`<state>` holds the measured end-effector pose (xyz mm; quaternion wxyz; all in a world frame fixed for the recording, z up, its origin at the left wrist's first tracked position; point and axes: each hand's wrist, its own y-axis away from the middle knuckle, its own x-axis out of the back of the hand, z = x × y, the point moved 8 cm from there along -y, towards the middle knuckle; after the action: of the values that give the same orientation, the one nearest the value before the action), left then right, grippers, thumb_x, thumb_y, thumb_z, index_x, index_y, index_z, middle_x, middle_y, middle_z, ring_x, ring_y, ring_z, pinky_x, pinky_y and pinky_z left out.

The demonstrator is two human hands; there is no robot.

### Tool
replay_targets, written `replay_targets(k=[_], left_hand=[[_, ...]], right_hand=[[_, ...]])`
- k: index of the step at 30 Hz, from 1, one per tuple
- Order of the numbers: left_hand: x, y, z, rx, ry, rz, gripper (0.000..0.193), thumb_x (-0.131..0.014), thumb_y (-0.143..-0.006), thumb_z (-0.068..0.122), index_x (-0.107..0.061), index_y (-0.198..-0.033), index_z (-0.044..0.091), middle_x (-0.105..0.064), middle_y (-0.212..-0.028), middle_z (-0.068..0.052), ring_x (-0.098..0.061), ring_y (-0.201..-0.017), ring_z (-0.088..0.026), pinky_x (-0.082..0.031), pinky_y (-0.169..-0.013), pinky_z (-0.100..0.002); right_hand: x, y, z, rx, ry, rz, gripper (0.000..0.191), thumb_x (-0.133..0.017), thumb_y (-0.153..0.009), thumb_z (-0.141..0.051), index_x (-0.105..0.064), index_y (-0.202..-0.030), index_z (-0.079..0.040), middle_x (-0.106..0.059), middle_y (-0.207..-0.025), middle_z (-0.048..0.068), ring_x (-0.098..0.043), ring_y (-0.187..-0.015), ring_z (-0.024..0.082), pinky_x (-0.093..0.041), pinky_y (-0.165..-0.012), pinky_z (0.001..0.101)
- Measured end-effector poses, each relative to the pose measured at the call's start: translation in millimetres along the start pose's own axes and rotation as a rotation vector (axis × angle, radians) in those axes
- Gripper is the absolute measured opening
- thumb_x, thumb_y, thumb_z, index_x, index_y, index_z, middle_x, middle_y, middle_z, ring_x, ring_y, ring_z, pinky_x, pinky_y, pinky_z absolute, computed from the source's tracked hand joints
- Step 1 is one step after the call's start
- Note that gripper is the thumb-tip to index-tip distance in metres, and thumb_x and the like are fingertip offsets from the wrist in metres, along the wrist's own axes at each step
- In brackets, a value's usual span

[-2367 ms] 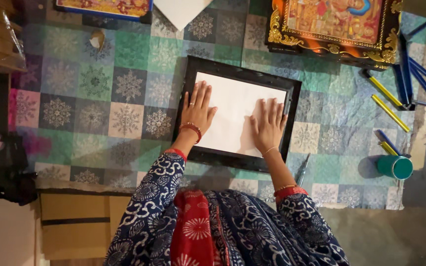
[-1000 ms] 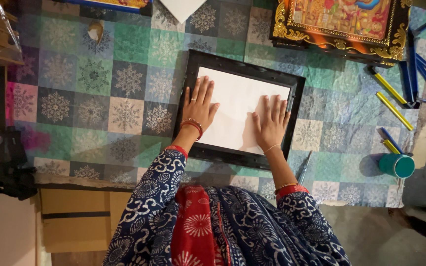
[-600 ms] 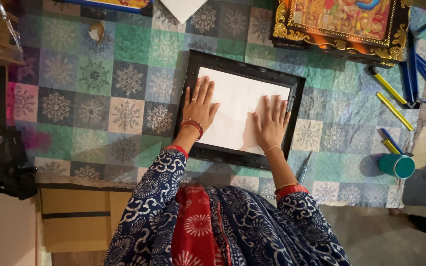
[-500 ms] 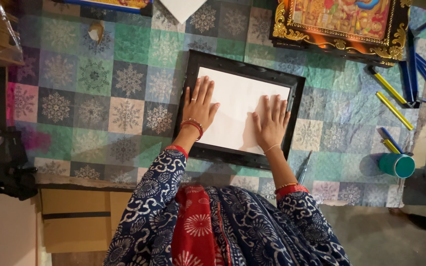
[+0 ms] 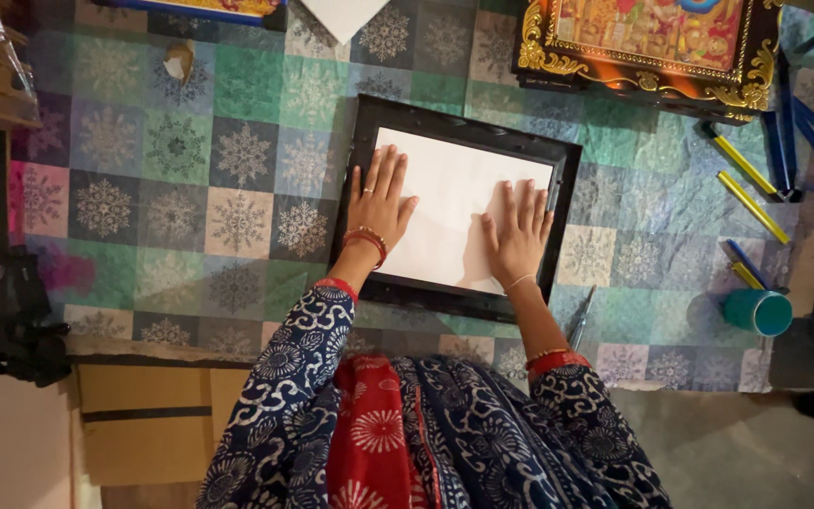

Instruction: The person threads and twists a hanging wire across the back of a frame backing board, moves a framed religious picture aside, then fits glass and a white backing sheet into a black picture frame and works on fastening the backing board with a small hand tool.

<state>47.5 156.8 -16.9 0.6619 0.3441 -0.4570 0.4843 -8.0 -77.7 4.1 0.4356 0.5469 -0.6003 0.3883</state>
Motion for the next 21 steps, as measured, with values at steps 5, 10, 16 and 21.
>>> replay_targets(k=[5,10,16,21], left_hand=[[0.0,3.2,-0.5,0.003,-0.004,0.01,0.075,-0.051,-0.103,0.046,-0.026,-0.164,0.012,-0.016,-0.173,-0.006,-0.011,-0.16,-0.025,-0.013,-0.127,-0.055],[-1.3,3.6,-1.9,0.0,-0.008,0.012,0.074,-0.049,-0.104,0.048,-0.025,-0.165,0.012,-0.015,-0.173,-0.006,-0.01,-0.16,-0.025,-0.013,-0.127,-0.055],[-4.5,2.8,-2.7,0.014,-0.023,-0.023,0.075,-0.048,-0.104,0.048,-0.024,-0.165,0.011,-0.015,-0.173,-0.006,-0.009,-0.16,-0.025,-0.012,-0.127,-0.054],[-2.1,4.0,-2.7,0.009,-0.018,-0.009,0.075,-0.049,-0.103,0.047,-0.025,-0.164,0.012,-0.016,-0.173,-0.007,-0.009,-0.16,-0.026,-0.012,-0.126,-0.055]], right_hand=[[1.7,1.4,-1.8,0.007,-0.006,0.02,0.066,-0.045,-0.107,-0.053,-0.034,-0.164,-0.022,-0.02,-0.172,0.017,-0.013,-0.159,0.042,-0.009,-0.126,0.0601],[3.6,1.4,-3.7,0.005,-0.013,0.021,0.067,-0.045,-0.106,-0.053,-0.034,-0.164,-0.022,-0.021,-0.172,0.017,-0.013,-0.159,0.042,-0.01,-0.126,0.0604],[4.5,0.3,-5.2,0.004,-0.012,0.011,0.066,-0.046,-0.107,-0.053,-0.034,-0.164,-0.022,-0.02,-0.172,0.018,-0.013,-0.159,0.042,-0.01,-0.125,0.061],[7.3,0.0,-8.2,0.009,0.001,0.017,0.066,-0.045,-0.106,-0.053,-0.035,-0.164,-0.022,-0.021,-0.172,0.018,-0.014,-0.159,0.042,-0.011,-0.125,0.0606]])
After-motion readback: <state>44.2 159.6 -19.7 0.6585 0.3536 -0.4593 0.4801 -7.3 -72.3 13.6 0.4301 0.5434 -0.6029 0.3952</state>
